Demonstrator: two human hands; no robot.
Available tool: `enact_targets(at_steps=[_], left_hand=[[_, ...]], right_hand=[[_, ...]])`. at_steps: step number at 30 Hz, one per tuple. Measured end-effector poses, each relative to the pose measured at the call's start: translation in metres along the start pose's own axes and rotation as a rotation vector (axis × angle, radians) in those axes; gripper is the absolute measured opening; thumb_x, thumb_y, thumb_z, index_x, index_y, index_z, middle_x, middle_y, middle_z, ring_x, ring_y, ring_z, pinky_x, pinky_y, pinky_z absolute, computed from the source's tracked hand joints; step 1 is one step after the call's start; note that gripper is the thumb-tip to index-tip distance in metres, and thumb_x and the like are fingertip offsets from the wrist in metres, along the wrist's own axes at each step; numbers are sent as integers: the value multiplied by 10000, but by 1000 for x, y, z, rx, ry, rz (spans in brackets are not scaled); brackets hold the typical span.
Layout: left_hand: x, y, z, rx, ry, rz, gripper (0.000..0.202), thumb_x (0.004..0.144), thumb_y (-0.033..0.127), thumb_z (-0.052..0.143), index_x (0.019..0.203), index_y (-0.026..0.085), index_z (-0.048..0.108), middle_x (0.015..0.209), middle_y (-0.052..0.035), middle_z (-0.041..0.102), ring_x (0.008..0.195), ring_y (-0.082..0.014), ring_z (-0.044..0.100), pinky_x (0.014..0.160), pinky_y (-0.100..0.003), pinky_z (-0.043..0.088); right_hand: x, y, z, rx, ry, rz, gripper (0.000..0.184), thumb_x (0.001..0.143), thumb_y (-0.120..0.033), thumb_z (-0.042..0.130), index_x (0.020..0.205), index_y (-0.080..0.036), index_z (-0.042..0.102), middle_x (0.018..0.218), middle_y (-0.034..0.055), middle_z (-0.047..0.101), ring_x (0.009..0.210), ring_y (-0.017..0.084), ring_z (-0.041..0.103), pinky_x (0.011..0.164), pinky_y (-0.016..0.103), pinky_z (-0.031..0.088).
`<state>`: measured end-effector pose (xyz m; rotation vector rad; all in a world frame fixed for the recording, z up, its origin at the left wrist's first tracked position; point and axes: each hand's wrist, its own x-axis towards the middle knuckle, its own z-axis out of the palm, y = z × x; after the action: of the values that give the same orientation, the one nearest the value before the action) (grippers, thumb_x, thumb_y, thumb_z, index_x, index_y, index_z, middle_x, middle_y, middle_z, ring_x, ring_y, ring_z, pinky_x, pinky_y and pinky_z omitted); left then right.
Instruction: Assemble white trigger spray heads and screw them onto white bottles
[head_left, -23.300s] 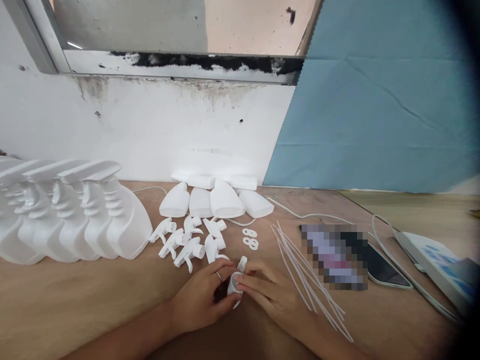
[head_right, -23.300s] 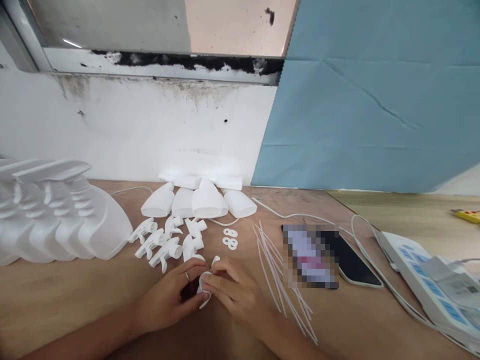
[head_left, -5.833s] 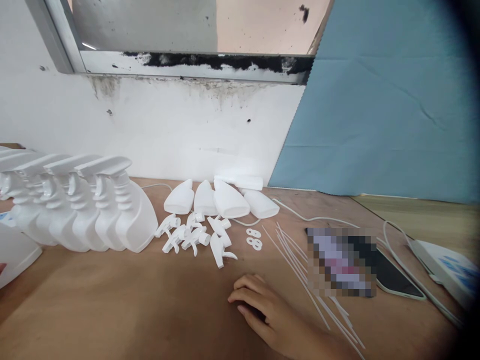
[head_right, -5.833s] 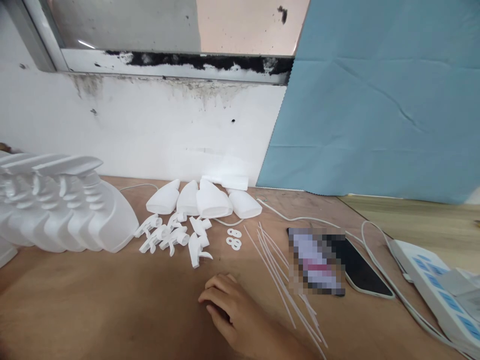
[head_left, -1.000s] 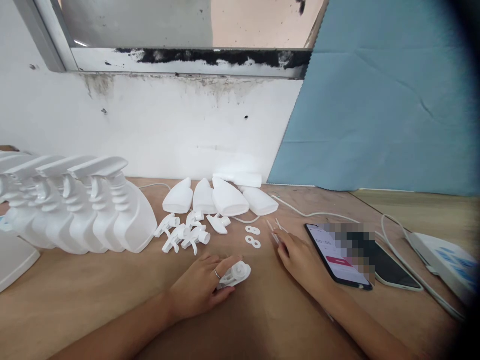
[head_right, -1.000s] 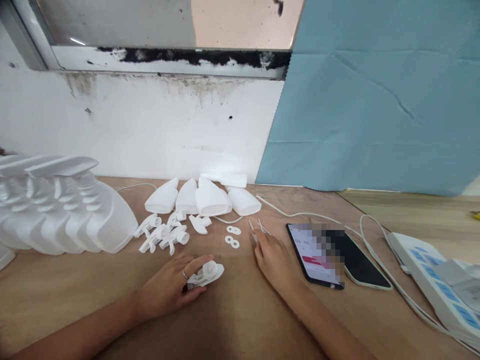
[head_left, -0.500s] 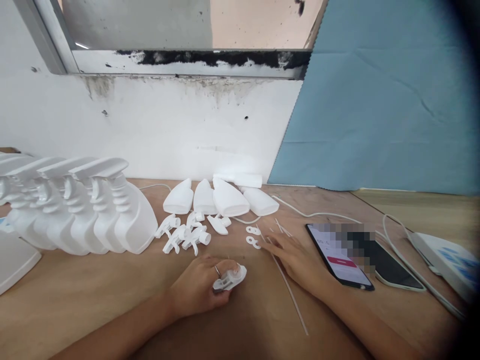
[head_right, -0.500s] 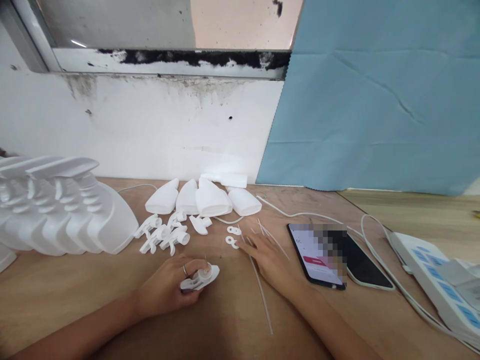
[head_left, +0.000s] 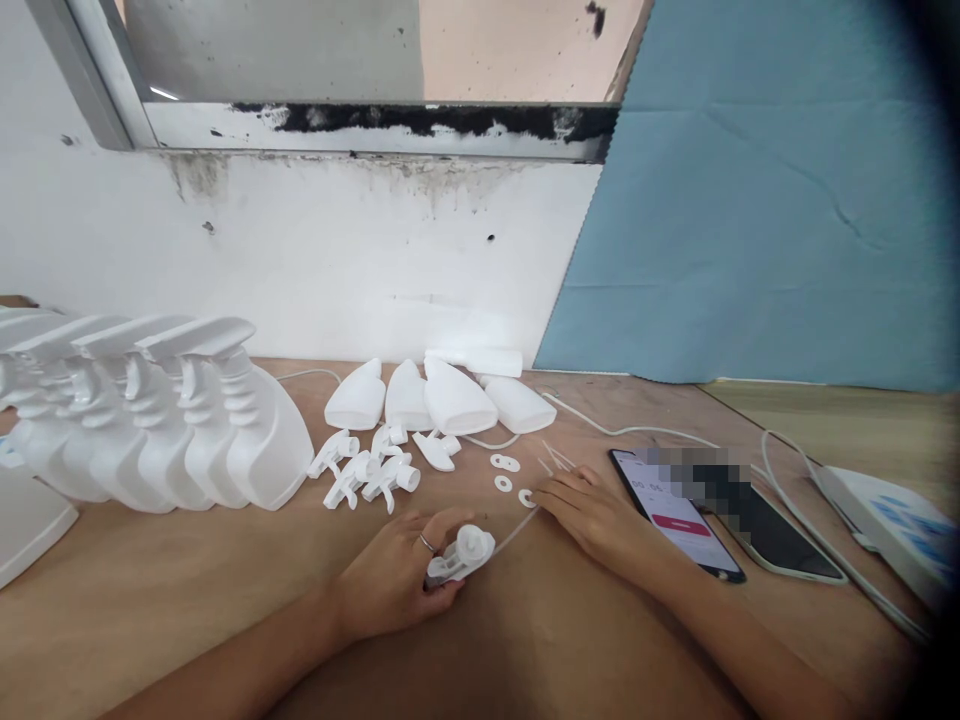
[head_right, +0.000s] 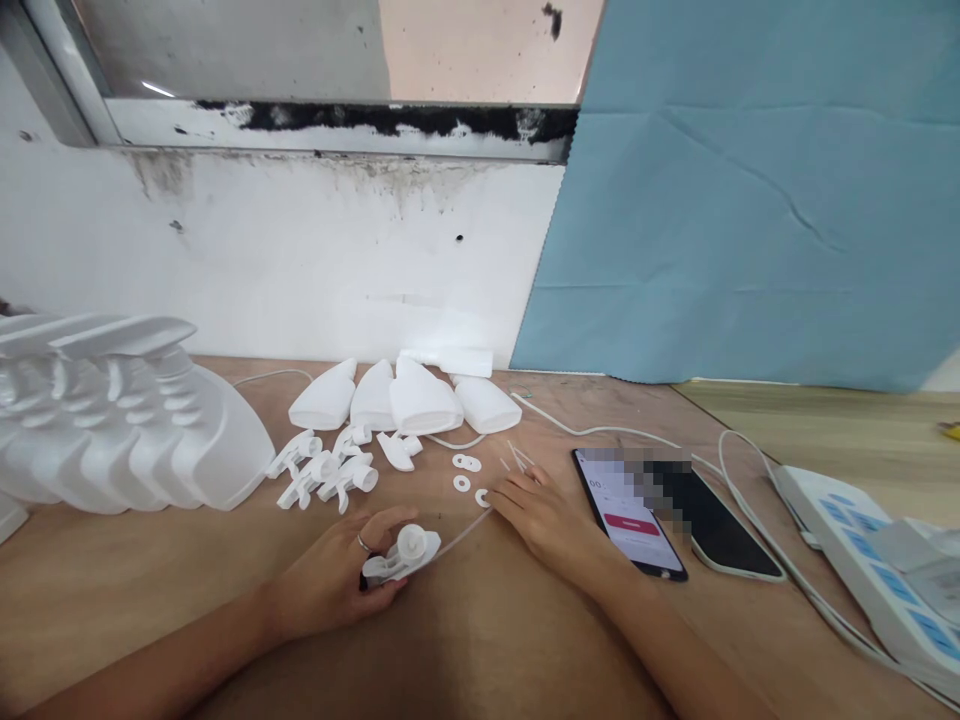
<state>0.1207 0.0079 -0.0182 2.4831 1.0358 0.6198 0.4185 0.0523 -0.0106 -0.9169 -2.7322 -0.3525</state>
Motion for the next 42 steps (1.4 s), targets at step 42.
enact_targets(at_steps=[42], left_hand=[[6,1,1,-50,-11,173,432,777,137,563,1191,233,488,1176,-25,617,1074,-202,546,916,-329,372]], right_hand=[[23,-93,-15,936,462,408,182,951,-177,385,1027,-271,521,961,13,657,928,156,618,831,276,462]])
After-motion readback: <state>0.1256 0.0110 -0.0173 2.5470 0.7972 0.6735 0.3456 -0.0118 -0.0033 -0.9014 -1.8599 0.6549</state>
